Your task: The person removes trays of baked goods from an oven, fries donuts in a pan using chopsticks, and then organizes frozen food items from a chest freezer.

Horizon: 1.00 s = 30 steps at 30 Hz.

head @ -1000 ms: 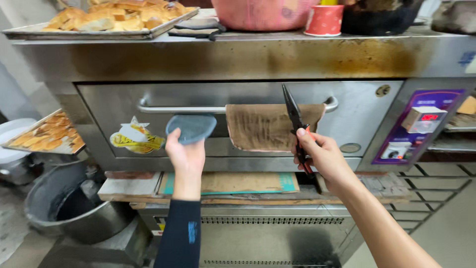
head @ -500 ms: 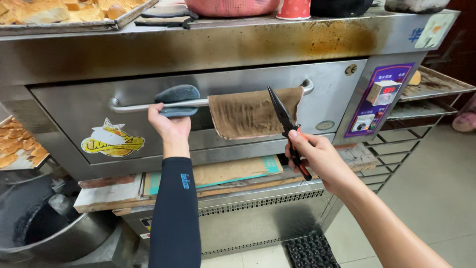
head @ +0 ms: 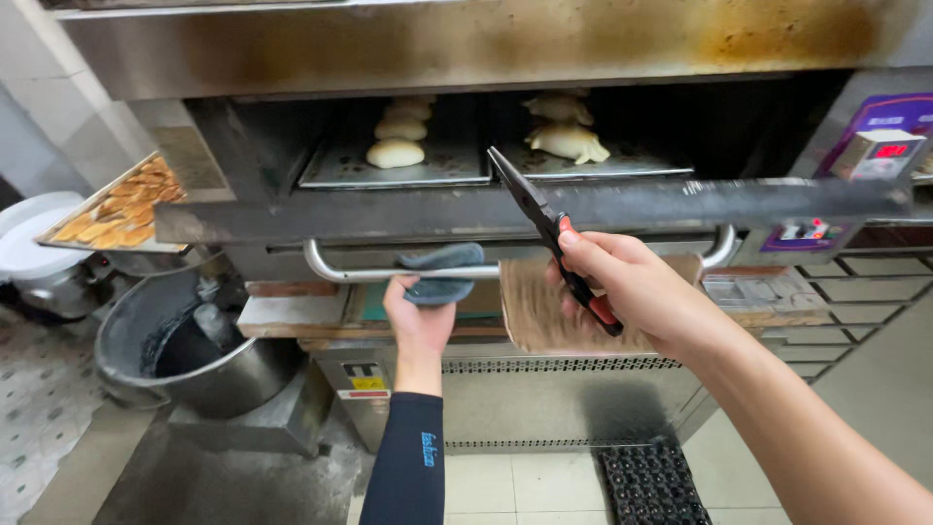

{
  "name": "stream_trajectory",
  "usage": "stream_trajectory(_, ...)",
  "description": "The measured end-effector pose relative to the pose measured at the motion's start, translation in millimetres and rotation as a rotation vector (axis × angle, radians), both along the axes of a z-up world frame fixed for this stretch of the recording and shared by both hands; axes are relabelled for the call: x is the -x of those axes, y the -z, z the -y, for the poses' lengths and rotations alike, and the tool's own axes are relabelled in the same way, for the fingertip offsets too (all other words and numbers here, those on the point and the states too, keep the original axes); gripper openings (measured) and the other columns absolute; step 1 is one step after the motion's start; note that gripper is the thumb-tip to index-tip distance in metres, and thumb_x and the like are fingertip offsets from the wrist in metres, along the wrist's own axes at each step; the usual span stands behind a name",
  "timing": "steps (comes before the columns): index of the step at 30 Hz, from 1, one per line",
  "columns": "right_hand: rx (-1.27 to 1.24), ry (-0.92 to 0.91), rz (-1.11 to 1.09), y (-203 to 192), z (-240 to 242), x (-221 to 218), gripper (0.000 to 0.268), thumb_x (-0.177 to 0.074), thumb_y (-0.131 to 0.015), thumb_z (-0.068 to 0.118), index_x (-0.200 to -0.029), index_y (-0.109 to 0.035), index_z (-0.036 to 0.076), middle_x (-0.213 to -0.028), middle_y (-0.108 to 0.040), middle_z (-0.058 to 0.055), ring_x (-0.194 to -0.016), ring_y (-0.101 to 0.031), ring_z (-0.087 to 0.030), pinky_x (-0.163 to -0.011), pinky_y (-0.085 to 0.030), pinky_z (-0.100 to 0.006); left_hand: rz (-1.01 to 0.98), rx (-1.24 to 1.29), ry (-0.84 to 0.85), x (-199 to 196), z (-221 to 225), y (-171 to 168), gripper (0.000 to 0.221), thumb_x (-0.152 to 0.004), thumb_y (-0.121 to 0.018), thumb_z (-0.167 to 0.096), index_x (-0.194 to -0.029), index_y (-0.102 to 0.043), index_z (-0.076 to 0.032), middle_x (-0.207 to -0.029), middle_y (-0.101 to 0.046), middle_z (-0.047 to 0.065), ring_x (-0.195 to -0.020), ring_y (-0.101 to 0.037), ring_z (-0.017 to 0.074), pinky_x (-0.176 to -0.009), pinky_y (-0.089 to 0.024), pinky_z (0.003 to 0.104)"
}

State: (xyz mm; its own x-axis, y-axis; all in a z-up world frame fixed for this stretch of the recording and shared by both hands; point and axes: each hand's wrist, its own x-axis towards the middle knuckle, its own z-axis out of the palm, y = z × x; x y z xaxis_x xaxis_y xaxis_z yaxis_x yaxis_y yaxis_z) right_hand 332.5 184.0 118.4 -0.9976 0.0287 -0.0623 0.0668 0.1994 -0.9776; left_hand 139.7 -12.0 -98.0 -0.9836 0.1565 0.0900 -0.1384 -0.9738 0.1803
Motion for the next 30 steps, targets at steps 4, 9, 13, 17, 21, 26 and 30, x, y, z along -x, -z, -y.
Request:
stream_trajectory(4,-0.014,0.002,0.076,0.2,4.4,-0.7,0.043,-0.097,-0.051,0.044,-0.097,-0.067,0.004,-0.083,-0.064,0.000,-0.066,-0.062,-0.011,-0.052,-0.050,-0.031,0.033,0.009,0.003,-20.3,5.0,30.2,0.034,-0.081,-0.053,-0.013,-0.111,-0.064,-0.004,-0.116,-0.069,0.013,-0.114,-0.063,0.0301,-0.110,-0.046,0.050)
stream_trajectory(9,-0.035,-0.017,0.145,1.1,0.5,1.3,0.048,-0.100,-0.050,0.047,-0.088,-0.063,0.003,-0.075,-0.064,-0.006,-0.060,-0.058,-0.014,-0.051,-0.049,-0.032,0.210,-0.030,0.045,-25.7,9.0,65.5,0.032,-0.083,-0.055,-0.012,-0.112,-0.064,-0.002,-0.116,-0.070,0.011,-0.113,-0.064,0.0291,-0.110,-0.046,0.047)
stream_trajectory(13,-0.013,-0.057,0.172,1.9,-2.4,4.1,0.050,-0.100,-0.050,0.050,-0.083,-0.062,0.004,-0.071,-0.065,-0.008,-0.052,-0.056,-0.017,-0.050,-0.046,-0.031,0.231,-0.040,0.046,-22.7,8.4,91.8,0.030,-0.086,-0.055,-0.013,-0.111,-0.063,0.001,-0.116,-0.070,0.012,-0.113,-0.064,0.0290,-0.111,-0.046,0.047)
stream_trajectory(17,-0.023,-0.086,0.224,4.8,-4.2,9.3,0.051,-0.099,-0.049,0.051,-0.082,-0.065,0.006,-0.066,-0.063,-0.009,-0.048,-0.054,-0.018,-0.049,-0.043,-0.030,0.226,-0.019,0.024,-24.2,6.5,107.9,0.028,-0.088,-0.054,-0.013,-0.110,-0.063,0.001,-0.117,-0.070,0.013,-0.114,-0.063,0.0292,-0.112,-0.045,0.047)
stream_trajectory(21,-0.005,-0.113,0.225,16.2,-10.0,22.5,0.047,-0.100,-0.052,0.049,-0.078,-0.058,0.008,-0.071,-0.065,-0.009,-0.051,-0.055,-0.019,-0.050,-0.045,-0.031,0.232,0.032,0.028,-24.3,8.3,119.9,0.029,-0.089,-0.052,-0.014,-0.110,-0.064,0.001,-0.117,-0.070,0.013,-0.114,-0.063,0.0286,-0.111,-0.045,0.047)
stream_trajectory(26,0.098,-0.165,0.223,34.1,-14.3,44.4,0.042,-0.101,-0.052,0.045,-0.077,-0.052,0.010,-0.084,-0.067,-0.005,-0.065,-0.062,-0.015,-0.052,-0.049,-0.033,0.248,0.033,0.016,-14.5,7.9,144.7,0.027,-0.092,-0.051,-0.013,-0.112,-0.065,0.000,-0.120,-0.069,0.012,-0.114,-0.064,0.0274,-0.111,-0.046,0.044)
stream_trajectory(30,0.080,-0.187,0.261,41.1,-11.8,71.2,0.041,-0.101,-0.052,0.045,-0.077,-0.053,0.011,-0.084,-0.067,-0.005,-0.066,-0.062,-0.015,-0.052,-0.049,-0.034,0.275,0.151,0.006,-23.4,15.6,150.9,0.031,-0.094,-0.051,-0.018,-0.119,-0.063,-0.002,-0.122,-0.069,0.012,-0.115,-0.065,0.0281,-0.108,-0.048,0.045)
